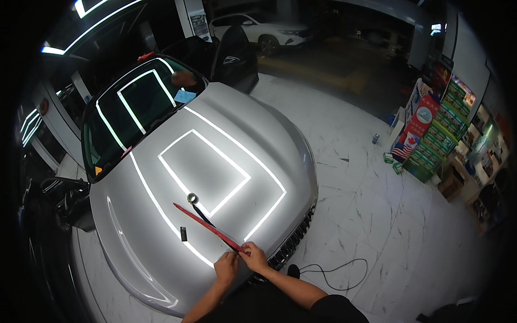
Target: The person applies a red decorative stripe to the hood of a silver car. They position the stripe, use a lighter to heat the edges, and press it down with their fingers. A second person briefly assists by wiping the hood with a cloth.
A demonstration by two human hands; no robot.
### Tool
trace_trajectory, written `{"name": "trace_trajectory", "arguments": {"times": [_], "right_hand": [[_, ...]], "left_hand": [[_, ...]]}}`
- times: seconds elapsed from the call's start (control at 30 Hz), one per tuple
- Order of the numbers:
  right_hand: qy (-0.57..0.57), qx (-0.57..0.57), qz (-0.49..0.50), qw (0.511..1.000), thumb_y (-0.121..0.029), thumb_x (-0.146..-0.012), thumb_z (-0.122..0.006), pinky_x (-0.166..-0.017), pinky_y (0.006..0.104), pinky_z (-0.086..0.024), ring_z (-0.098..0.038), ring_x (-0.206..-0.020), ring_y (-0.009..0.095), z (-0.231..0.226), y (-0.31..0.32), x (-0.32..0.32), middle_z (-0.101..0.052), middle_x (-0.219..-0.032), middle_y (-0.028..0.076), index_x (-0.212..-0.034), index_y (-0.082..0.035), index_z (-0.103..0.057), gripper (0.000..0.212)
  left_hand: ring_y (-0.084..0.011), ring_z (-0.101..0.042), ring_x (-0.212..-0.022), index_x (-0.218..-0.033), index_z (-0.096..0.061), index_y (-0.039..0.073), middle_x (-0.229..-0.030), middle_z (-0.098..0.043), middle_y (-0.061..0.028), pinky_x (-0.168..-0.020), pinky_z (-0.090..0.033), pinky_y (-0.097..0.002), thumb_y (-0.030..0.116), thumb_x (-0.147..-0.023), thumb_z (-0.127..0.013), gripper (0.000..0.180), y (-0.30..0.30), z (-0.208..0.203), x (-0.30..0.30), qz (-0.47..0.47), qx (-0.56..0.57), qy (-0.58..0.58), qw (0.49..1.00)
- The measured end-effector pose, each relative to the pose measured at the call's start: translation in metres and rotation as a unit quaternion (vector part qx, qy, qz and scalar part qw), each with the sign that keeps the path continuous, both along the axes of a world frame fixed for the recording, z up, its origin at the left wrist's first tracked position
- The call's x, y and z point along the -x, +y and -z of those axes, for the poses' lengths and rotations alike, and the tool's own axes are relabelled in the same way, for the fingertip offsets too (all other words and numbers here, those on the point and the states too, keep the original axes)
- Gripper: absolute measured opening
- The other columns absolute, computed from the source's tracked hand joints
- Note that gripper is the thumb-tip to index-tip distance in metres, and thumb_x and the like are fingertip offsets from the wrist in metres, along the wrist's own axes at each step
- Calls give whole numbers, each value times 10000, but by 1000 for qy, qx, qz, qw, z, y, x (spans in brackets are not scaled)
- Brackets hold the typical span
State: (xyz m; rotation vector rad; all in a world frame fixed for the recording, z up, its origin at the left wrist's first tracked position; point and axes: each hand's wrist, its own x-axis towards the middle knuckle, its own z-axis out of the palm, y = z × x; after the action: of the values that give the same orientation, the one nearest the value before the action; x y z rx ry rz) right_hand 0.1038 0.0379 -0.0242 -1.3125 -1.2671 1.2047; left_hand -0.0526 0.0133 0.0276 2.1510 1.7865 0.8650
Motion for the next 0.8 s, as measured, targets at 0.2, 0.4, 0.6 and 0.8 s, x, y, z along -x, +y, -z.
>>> {"name": "trace_trajectory", "arguments": {"times": [0.2,0.4,0.6,0.8], "right_hand": [[-20,8,-7,1000,-98,-1011,-814,-701,300,-593,-756,-770,124,-6,0,-3,-819,-923,87,-1211,4,-665,270],[2,10,-8,1000,-78,-1037,-784,-701,280,-592,-755,-772,114,5,1,0,-813,-920,87,-1218,22,-655,244],[-1,26,-6,1000,-61,-1040,-776,-714,279,-595,-758,-785,116,11,6,-3,-812,-925,85,-1198,29,-650,222],[40,66,-4,997,-35,-1041,-750,-706,257,-557,-707,-814,106,12,5,-5,-798,-975,66,-1215,16,-667,200]], "left_hand": [[-398,-727,-800,-1012,-783,74,-920,-748,-140,-717,-576,-509,197,-998,-756,127,1,10,1,1,6,5,1000],[-280,-697,-717,-916,-778,29,-798,-743,-108,-666,-537,-424,209,-1051,-730,230,11,47,1,-80,190,-230,951],[-77,-603,-680,-907,-795,70,-761,-721,-10,-589,-438,-256,252,-1094,-697,279,22,37,-1,-129,384,-467,786],[-411,-769,-917,-1117,-791,28,-981,-796,-196,-793,-594,-477,256,-1053,-730,245,1,13,-8,-62,95,-82,990]]}}
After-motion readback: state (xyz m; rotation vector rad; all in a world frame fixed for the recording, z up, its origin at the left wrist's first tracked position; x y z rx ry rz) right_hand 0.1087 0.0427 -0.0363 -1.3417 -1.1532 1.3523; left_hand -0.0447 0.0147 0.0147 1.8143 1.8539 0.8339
